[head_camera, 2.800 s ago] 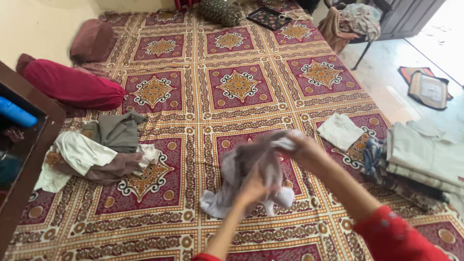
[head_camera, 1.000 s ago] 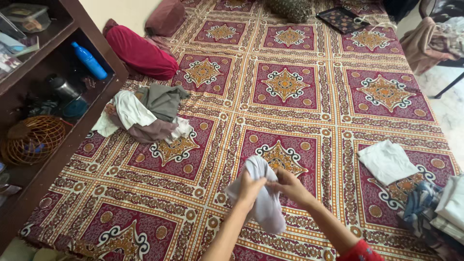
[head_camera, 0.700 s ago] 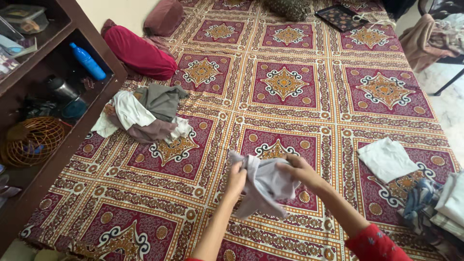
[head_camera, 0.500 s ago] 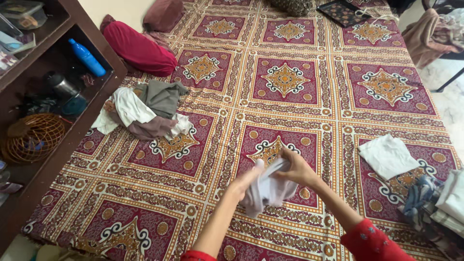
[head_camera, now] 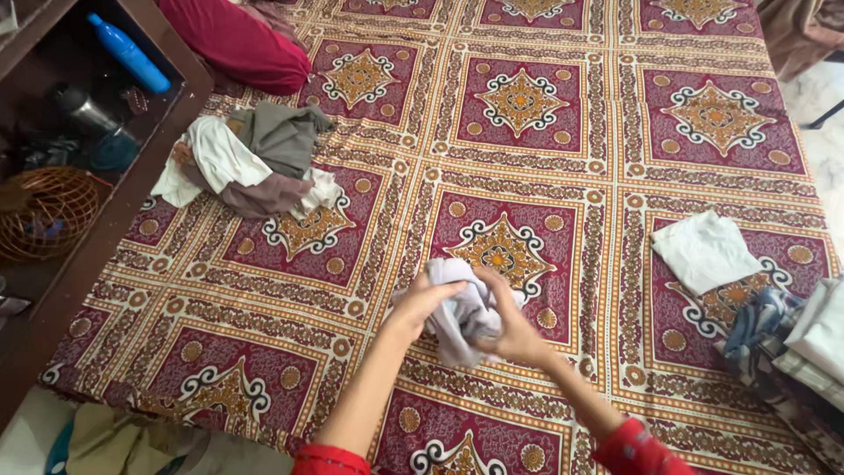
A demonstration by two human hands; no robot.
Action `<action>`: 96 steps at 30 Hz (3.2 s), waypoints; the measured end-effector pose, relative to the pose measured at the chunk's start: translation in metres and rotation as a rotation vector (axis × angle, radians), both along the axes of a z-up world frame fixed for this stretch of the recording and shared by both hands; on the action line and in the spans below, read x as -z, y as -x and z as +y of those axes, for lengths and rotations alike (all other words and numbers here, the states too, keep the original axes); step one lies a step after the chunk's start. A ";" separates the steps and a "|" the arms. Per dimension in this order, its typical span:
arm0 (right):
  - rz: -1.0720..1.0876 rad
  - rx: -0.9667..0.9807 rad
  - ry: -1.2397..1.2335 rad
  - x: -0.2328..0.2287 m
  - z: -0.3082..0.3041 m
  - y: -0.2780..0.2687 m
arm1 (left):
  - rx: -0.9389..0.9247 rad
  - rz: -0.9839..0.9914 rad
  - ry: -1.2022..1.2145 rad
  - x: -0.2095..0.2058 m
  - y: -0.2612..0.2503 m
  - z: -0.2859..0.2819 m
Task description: The person folds several pieces of clothing, including a white shirt, a grey shirt, and a striped shirt, on a patterned rug. Each item is smoothed out, folded into a neat rectangle, and placed in a growing stack.
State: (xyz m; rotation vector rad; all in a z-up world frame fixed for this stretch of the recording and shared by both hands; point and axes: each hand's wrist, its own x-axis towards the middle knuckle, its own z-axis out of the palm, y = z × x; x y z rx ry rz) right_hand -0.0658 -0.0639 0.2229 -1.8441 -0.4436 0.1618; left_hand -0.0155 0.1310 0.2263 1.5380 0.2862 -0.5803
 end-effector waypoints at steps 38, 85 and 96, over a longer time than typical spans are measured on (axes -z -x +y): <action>0.479 -0.465 1.075 0.030 -0.160 -0.073 | 0.491 -0.080 -0.320 0.091 -0.104 0.247; -0.247 0.707 0.979 0.341 -0.253 0.137 | -0.384 0.291 -0.392 0.421 0.103 0.234; -0.205 0.378 1.067 0.319 -0.273 0.143 | -0.209 0.601 -0.230 0.372 0.117 0.233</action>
